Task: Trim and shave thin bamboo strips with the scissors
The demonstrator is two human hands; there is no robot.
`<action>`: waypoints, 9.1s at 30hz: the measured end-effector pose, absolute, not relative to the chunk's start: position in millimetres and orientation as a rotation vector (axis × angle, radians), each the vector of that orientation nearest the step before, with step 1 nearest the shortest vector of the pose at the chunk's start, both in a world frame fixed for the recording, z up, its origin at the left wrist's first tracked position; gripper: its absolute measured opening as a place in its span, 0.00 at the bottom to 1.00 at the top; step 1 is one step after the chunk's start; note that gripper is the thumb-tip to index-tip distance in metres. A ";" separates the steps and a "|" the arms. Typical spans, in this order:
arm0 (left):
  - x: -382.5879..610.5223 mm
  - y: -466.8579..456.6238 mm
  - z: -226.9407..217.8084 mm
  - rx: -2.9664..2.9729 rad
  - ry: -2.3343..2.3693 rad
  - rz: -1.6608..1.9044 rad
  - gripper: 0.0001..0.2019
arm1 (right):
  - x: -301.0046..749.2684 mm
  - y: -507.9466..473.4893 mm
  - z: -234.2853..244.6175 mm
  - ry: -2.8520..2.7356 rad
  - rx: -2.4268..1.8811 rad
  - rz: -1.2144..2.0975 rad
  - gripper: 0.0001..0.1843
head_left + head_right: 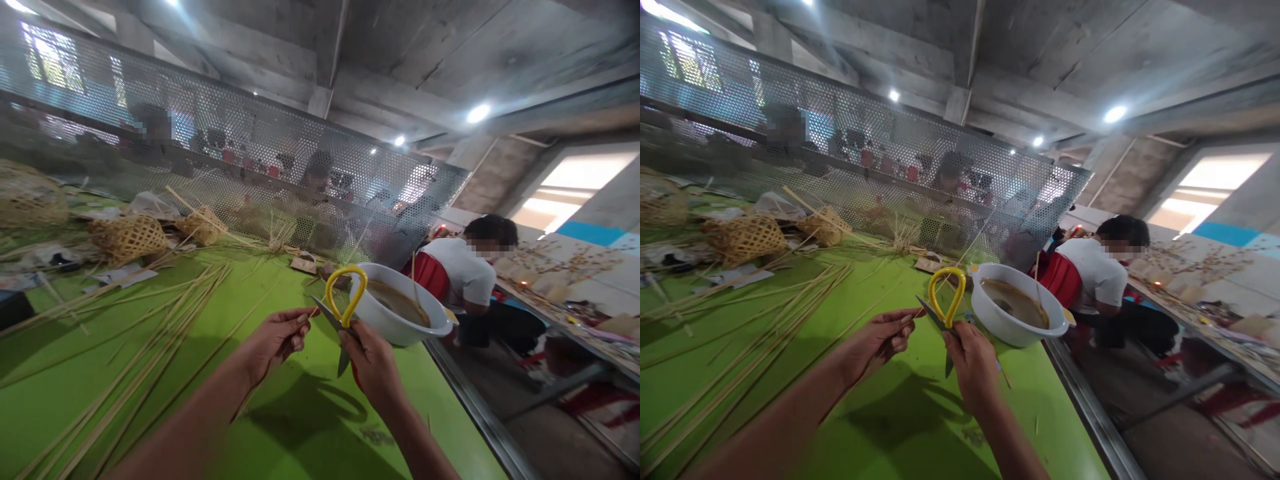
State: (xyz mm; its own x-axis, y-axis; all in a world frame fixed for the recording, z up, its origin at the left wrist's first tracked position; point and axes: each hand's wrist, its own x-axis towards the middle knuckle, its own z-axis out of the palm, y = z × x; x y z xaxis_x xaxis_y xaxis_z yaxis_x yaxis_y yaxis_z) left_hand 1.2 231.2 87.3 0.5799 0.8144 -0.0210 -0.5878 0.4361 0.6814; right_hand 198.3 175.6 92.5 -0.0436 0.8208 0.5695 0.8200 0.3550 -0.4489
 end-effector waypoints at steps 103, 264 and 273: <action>-0.6 223.1 92.1 0.827 0.391 0.805 0.20 | 200.0 175.5 101.6 -1.775 -1.410 -0.339 0.11; -0.6 221.5 92.1 0.893 0.417 0.800 0.09 | 189.3 173.4 97.6 -1.904 -1.281 -0.548 0.09; 0.0 226.2 92.7 1.201 0.677 0.950 0.18 | 202.6 173.4 99.2 -1.867 -1.304 -0.479 0.08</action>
State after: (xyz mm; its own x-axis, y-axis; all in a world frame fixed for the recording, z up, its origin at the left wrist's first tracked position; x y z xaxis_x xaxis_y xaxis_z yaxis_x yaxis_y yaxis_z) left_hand 0.0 226.2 92.7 0.4643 0.8844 0.0467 -0.2446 0.0774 0.9665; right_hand 202.6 173.4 99.2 -0.1569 0.6086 0.7778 0.9079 0.3989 -0.1290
